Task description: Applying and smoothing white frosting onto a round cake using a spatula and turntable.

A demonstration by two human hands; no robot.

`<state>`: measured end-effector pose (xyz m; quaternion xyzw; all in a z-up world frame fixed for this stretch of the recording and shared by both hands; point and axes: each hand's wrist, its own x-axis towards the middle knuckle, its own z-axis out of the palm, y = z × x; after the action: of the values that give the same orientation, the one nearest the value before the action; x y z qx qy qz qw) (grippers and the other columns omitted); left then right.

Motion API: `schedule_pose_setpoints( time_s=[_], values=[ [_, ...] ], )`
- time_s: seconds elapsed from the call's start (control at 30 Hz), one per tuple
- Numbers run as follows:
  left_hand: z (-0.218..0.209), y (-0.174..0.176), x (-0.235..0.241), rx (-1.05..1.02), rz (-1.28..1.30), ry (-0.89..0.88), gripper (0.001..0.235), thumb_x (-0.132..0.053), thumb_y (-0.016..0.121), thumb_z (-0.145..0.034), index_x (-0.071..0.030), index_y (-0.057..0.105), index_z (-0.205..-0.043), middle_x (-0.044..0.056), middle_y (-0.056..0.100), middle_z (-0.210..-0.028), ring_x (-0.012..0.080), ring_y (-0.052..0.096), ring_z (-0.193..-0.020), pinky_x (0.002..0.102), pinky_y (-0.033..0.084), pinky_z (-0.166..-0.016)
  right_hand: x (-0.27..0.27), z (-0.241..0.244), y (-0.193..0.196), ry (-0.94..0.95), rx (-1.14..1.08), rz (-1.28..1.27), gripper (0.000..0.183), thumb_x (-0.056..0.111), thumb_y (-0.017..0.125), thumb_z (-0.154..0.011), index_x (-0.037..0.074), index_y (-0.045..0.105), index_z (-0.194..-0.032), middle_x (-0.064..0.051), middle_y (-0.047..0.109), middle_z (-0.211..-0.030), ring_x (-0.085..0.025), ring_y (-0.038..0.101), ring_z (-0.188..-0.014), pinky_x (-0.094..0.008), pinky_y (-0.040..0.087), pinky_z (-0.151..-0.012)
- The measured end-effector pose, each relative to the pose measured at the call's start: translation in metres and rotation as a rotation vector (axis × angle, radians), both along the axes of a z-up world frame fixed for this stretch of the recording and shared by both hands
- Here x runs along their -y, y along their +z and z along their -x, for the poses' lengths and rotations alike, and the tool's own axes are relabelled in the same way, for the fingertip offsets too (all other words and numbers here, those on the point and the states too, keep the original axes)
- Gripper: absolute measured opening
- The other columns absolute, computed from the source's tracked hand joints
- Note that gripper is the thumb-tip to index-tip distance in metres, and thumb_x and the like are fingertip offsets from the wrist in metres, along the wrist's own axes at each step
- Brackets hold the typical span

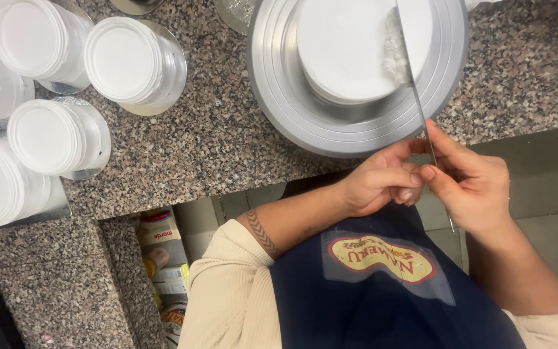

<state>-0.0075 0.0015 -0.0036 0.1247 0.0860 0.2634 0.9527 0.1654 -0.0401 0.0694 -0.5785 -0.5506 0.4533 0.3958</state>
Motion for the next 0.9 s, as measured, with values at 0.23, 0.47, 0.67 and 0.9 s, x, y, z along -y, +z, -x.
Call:
schedule_pose_setpoints(
  time_s=[0.23,0.47,0.67,0.9],
  values=[
    [0.006,-0.005,0.003,0.043,0.03,0.006,0.053,-0.004,0.06,-0.1,-0.008,0.043,-0.15,0.004,0.057,-0.08,0.0127,0.051,-0.069,0.03,0.038,-0.064,-0.005,0.007,0.003,0.034,0.043,-0.031,0.057,-0.006,0.068,-0.096,0.002,0.055,-0.151,-0.009,0.076,-0.101,-0.005,0.066,-0.084,-0.021,0.054,-0.075],
    [0.011,-0.003,0.005,0.056,0.036,0.021,0.054,-0.005,0.061,-0.101,-0.009,0.043,-0.152,0.003,0.056,-0.085,0.0119,0.049,-0.071,0.029,0.037,-0.065,-0.006,0.01,0.004,0.043,0.128,-0.026,0.059,-0.004,0.071,-0.093,0.006,0.057,-0.151,-0.002,0.067,-0.081,-0.002,0.054,-0.071,-0.019,0.045,-0.065],
    [0.016,-0.004,0.008,0.062,0.044,0.032,0.053,-0.006,0.061,-0.102,-0.011,0.045,-0.152,0.002,0.055,-0.083,0.013,0.049,-0.073,0.03,0.037,-0.067,-0.006,0.013,0.003,0.067,0.107,-0.024,0.059,-0.003,0.07,-0.093,0.006,0.057,-0.15,0.0,0.067,-0.08,0.0,0.054,-0.07,-0.017,0.045,-0.063],
    [0.028,0.005,0.012,0.067,0.06,0.048,0.051,-0.005,0.061,-0.1,-0.01,0.048,-0.148,0.004,0.057,-0.089,0.0129,0.049,-0.073,0.03,0.038,-0.069,-0.008,0.018,0.008,0.134,0.089,0.002,0.06,-0.002,0.071,-0.09,0.007,0.058,-0.148,0.003,0.055,-0.068,-0.001,0.045,-0.06,-0.019,0.039,-0.055]
  ],
)
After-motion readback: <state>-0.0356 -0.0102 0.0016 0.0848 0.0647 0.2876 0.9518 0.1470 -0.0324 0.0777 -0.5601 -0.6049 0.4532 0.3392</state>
